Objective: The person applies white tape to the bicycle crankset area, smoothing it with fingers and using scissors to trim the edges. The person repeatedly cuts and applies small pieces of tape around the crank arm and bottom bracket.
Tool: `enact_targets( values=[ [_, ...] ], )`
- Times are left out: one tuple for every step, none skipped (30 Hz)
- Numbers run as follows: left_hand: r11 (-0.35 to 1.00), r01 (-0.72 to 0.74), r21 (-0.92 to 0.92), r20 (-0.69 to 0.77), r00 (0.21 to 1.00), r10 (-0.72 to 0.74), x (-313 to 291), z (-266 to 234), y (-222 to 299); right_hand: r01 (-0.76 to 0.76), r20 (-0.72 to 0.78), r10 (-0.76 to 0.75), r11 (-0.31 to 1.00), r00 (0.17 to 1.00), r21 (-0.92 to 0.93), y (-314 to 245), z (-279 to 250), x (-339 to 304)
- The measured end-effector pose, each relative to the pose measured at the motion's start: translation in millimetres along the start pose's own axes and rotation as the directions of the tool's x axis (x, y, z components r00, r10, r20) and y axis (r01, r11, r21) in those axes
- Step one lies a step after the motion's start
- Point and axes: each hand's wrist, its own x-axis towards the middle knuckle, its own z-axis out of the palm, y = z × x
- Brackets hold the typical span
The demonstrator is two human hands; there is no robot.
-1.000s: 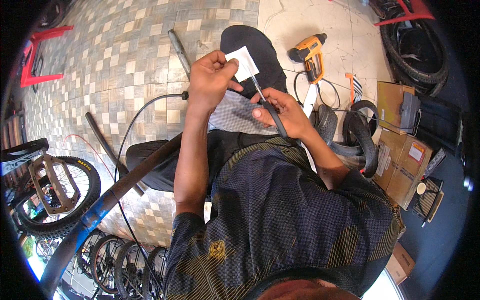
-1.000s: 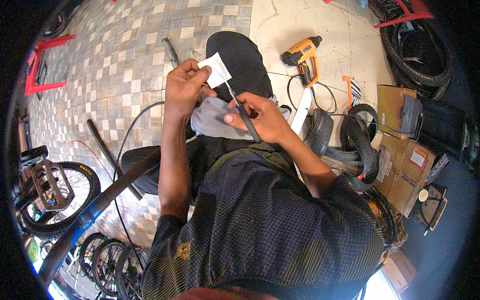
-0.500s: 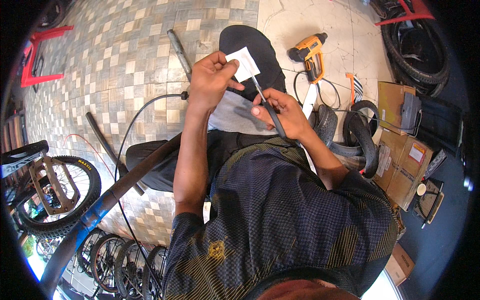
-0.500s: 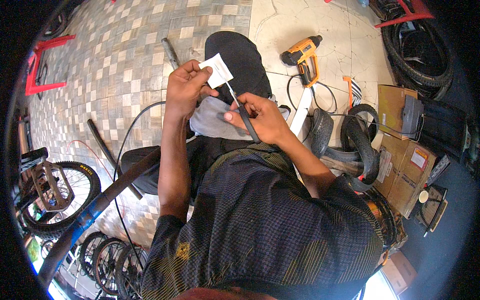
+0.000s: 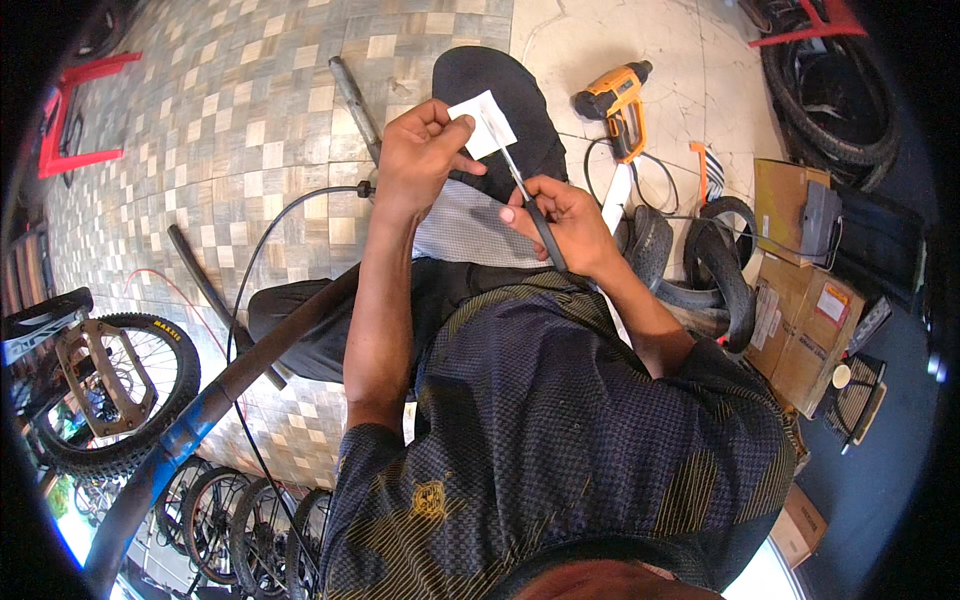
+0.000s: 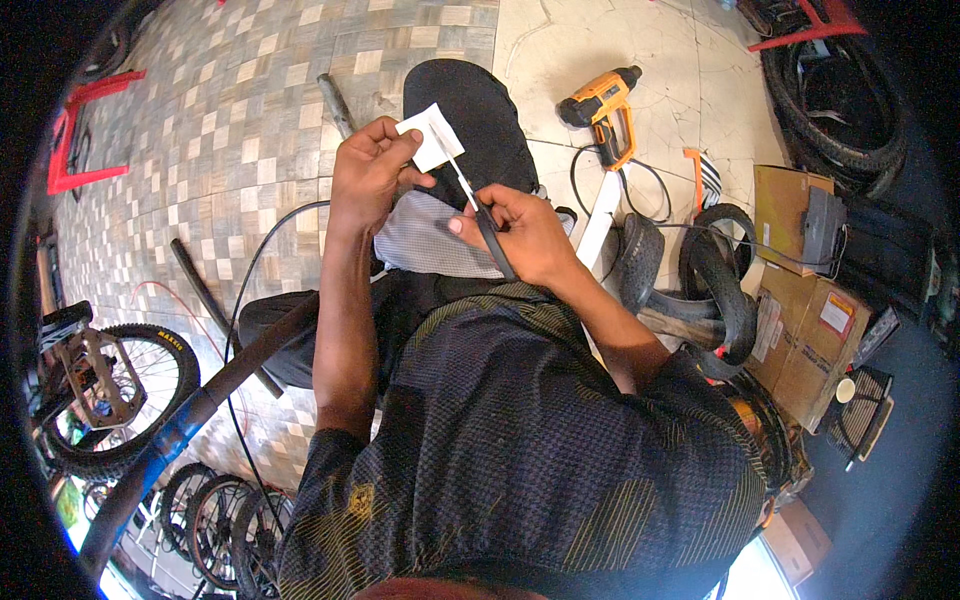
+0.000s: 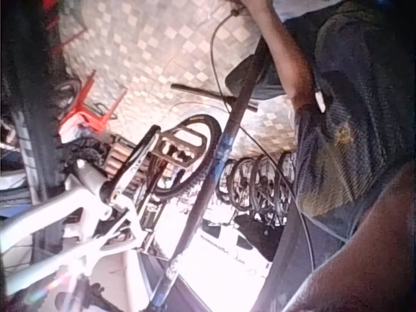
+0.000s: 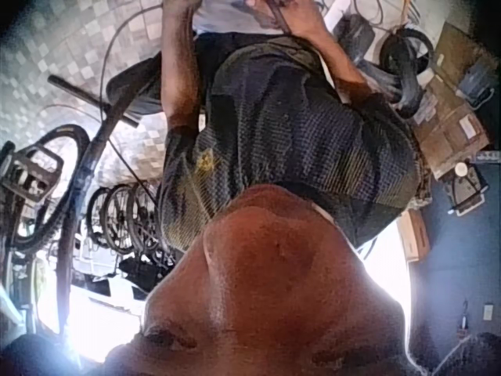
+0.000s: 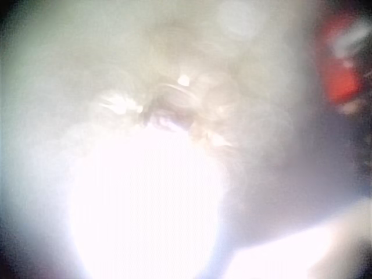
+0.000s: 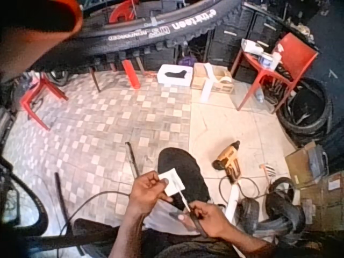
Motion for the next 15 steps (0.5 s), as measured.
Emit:
enact_targets(
  values=[
    [1.0,-0.004,0.0,0.003,1.0,0.004,0.7,-0.7,-1.5,-0.016,-0.015,0.017,1.0,1.0,0.019,-0.1,0.5,-0.5],
    [1.0,-0.008,0.0,0.005,1.0,0.008,1.2,-1.6,-3.4,-0.021,-0.015,0.021,1.0,1.0,0.015,0.0,0.2,-0.7],
    [1.0,-0.013,0.0,0.006,1.0,0.013,1.4,-2.4,-5.1,-0.026,-0.016,0.026,1.0,1.0,0.011,-0.1,-0.1,-0.8],
    [1.0,-0.014,-0.001,0.005,1.0,0.014,1.4,-3.0,-6.8,-0.031,-0.017,0.031,1.0,0.999,0.007,-0.1,-0.3,-1.1],
    [1.0,-0.014,-0.002,0.004,1.0,0.014,1.8,-2.6,-6.6,-0.031,-0.018,0.031,1.0,0.999,0.007,-0.3,-0.5,-1.3],
    [1.0,-0.015,-0.002,0.004,1.0,0.015,1.8,-2.2,-6.5,-0.031,-0.02,0.031,0.999,0.999,0.007,-0.4,-0.6,-1.9],
    [1.0,-0.006,-0.005,-0.003,1.0,0.006,0.8,-1.5,-6.7,-0.031,-0.022,0.032,0.999,0.999,0.007,-0.2,-0.7,-2.3],
    [1.0,0.002,-0.008,-0.008,1.0,-0.002,-0.6,0.7,-4.7,-0.032,-0.023,0.032,0.999,0.999,0.014,2.6,-0.8,-1.9],
    [1.0,0.011,-0.012,-0.013,1.0,-0.011,-1.3,2.0,-3.7,-0.034,-0.024,0.034,0.999,0.999,0.02,8.2,-0.7,-1.3],
    [1.0,0.011,-0.01,-0.008,1.0,-0.011,-1.0,1.3,-4.7,-0.036,-0.025,0.037,0.999,0.999,0.026,11.3,-0.8,-1.2],
    [1.0,0.009,-0.008,-0.005,1.0,-0.009,-0.4,-0.2,-6.1,-0.04,-0.024,0.04,0.999,0.999,0.015,10.3,-1.3,-1.1],
    [1.0,0.009,-0.006,-0.003,1.0,-0.009,0.2,-1.4,-7.6,-0.044,-0.023,0.044,0.999,0.999,0.003,8.4,-1.8,-1.4],
    [1.0,0.012,-0.016,-0.003,1.0,-0.012,0.6,-2.3,-9.4,-0.05,-0.022,0.05,0.999,0.999,-0.008,7.5,-2.0,-1.5],
    [1.0,0.01,-0.022,-0.003,1.0,-0.01,0.1,-1.5,-8.7,-0.045,-0.019,0.045,0.999,0.999,-0.002,7.5,-2.4,-1.8],
    [1.0,0.008,-0.029,-0.003,1.0,-0.008,-0.6,-0.8,-8.3,-0.04,-0.015,0.04,0.999,0.999,0.005,7.9,-2.7,-2.0]
  ],
)
